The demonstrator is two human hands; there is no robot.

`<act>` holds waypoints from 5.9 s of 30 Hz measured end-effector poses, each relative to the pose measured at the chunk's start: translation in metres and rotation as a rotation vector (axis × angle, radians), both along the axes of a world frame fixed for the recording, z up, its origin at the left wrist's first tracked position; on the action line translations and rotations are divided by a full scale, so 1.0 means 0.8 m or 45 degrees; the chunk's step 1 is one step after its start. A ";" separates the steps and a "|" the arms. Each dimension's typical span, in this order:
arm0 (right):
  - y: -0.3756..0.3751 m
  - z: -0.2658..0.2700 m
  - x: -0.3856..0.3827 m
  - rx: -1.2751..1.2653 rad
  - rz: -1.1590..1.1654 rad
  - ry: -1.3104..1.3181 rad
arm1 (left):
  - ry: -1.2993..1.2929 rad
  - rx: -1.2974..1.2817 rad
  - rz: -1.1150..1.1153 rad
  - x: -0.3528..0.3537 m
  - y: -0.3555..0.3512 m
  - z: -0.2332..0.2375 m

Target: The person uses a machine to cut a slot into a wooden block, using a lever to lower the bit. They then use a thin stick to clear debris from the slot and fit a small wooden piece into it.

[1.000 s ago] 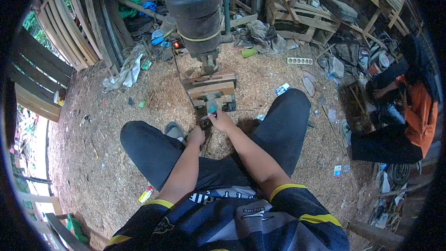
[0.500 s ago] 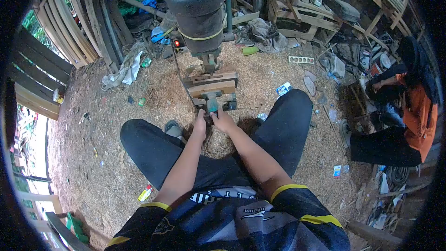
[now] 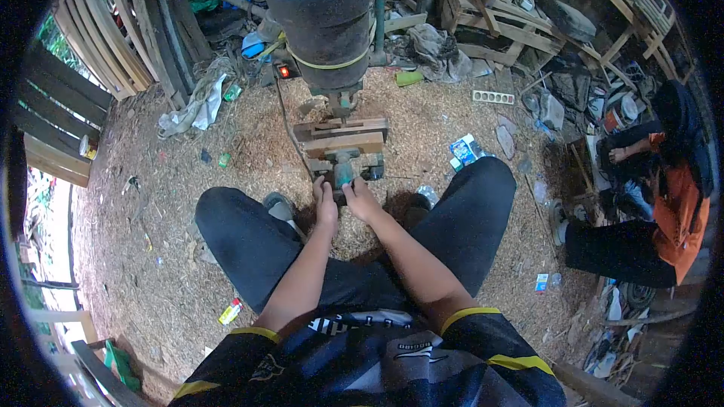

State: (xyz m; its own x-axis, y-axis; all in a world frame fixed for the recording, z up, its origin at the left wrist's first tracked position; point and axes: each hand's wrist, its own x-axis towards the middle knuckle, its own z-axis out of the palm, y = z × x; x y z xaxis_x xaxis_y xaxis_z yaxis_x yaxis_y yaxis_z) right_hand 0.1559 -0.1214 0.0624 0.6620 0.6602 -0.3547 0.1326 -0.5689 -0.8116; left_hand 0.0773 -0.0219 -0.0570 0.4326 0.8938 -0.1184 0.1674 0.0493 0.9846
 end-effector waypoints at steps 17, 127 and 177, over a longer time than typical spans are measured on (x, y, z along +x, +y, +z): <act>-0.002 -0.020 0.089 0.362 -0.597 0.118 | -0.056 0.236 -0.283 0.020 0.001 0.234; -0.046 0.397 0.104 1.734 0.299 -0.718 | -0.041 1.710 -0.248 0.047 0.060 0.481; -0.001 0.519 0.134 -0.861 0.014 0.172 | -0.350 0.942 -0.567 -0.037 0.203 0.435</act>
